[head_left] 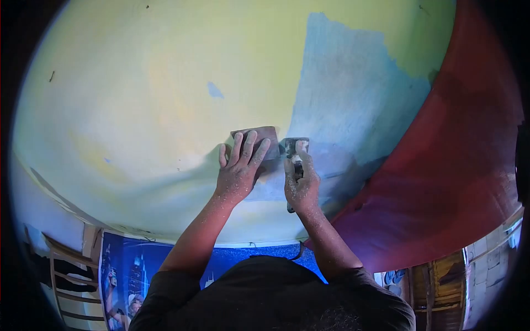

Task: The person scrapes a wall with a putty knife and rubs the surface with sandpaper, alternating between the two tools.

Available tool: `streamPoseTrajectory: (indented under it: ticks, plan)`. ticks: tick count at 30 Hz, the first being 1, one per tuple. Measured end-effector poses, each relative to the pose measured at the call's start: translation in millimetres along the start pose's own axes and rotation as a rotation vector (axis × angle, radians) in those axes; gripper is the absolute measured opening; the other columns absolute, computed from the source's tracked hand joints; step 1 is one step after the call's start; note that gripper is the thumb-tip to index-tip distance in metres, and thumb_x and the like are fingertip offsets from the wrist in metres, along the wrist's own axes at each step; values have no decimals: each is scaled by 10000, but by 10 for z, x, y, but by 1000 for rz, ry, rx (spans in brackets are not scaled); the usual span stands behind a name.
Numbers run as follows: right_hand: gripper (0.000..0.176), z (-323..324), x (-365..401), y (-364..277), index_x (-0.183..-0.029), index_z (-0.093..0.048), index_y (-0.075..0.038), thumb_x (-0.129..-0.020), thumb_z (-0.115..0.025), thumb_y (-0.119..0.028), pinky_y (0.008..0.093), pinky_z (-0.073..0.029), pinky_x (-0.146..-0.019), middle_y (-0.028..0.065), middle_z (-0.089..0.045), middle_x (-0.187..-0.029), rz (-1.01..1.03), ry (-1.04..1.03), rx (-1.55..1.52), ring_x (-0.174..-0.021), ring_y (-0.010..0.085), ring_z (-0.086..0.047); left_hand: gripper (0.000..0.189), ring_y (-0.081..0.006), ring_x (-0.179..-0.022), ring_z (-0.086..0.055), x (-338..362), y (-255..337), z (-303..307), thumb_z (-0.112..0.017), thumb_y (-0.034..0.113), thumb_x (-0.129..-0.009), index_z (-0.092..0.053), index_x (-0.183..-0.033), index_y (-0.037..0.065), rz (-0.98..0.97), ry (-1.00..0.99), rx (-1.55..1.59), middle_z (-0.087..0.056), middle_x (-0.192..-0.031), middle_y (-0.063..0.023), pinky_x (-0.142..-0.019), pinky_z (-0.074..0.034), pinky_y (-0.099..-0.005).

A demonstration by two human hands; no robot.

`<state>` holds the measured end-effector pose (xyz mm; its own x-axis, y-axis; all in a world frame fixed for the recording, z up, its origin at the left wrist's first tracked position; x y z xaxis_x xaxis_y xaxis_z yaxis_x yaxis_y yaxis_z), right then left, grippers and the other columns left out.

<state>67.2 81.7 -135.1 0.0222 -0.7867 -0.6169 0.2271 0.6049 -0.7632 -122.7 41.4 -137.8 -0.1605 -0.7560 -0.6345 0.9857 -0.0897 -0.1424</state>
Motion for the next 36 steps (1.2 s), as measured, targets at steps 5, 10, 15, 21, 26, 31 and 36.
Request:
streamPoseTrajectory:
  ticks: [5, 10, 15, 21, 26, 31, 36]
  plan:
    - [486, 34, -116, -296, -1530, -615, 3, -1070, -745, -87, 337, -596, -843, 248, -739, -1398, -29, 27, -40, -940, 192, -753, 1161, -395, -1713, -139, 19, 0, 28, -957, 360, -778, -337, -1758, 302, -37, -15, -26, -218, -1845, -124, -1291, -89, -730]
    - [504, -14, -61, -250, -1561, -598, -16, -1085, -731, -110, 335, -591, -810, 205, -774, -1270, 78, 124, -7, -896, 163, -733, 1225, -338, -1697, -221, 5, 2, 33, -957, 376, -729, -306, -1766, 354, -35, -1, -74, -268, -1836, -62, -1300, -97, -694]
    - [510, 13, -157, -431, -1566, -599, -14, -1080, -734, -91, 314, -575, -754, 153, -787, -1178, 15, 105, -35, -833, 122, -692, 1208, -394, -1709, -136, 67, -6, 27, -955, 388, -752, -308, -1768, 310, -71, -3, -125, -215, -1845, -126, -1292, -38, -722]
    - [506, -35, -92, -357, -1568, -597, -25, -1088, -726, -117, 326, -571, -761, 162, -781, -1120, 50, 128, -53, -817, 142, -693, 1194, -398, -1710, -132, 11, -43, -12, -943, 401, -765, -305, -1770, 308, -84, 47, -152, -213, -1846, -127, -1290, -34, -726]
    - [489, -50, -95, -357, -1556, -599, -6, -1095, -714, -120, 332, -578, -791, 186, -771, -1175, 35, 112, -2, -856, 161, -709, 1185, -399, -1708, -141, 22, -42, -24, -938, 397, -776, -302, -1771, 306, -77, 17, -120, -227, -1841, -127, -1290, -31, -725]
    - [487, -31, -126, -430, -1555, -600, -6, -1095, -712, -118, 338, -585, -803, 201, -773, -1177, 48, 121, -7, -865, 185, -725, 1140, -347, -1706, -202, -1, -30, -3, -902, 410, -802, -303, -1771, 341, -52, 13, -162, -293, -1828, -71, -1306, -13, -691]
    - [476, -86, -59, -394, -1545, -606, -5, -1091, -711, -103, 339, -586, -787, 210, -770, -1136, 35, 119, -21, -848, 188, -722, 1163, -346, -1710, -191, 31, -68, 1, -917, 399, -782, -305, -1769, 341, -59, 40, -130, -271, -1839, -69, -1306, -12, -694]
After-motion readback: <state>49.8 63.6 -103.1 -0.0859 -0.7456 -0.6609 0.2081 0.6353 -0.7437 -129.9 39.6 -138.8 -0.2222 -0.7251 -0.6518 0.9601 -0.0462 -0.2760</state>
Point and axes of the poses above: each hand's wrist, its own x-axis away from the middle knuckle, its own z-axis out of the back of the hand, y = z × x, the point moved 6 cm from there along -x, towards the middle knuckle
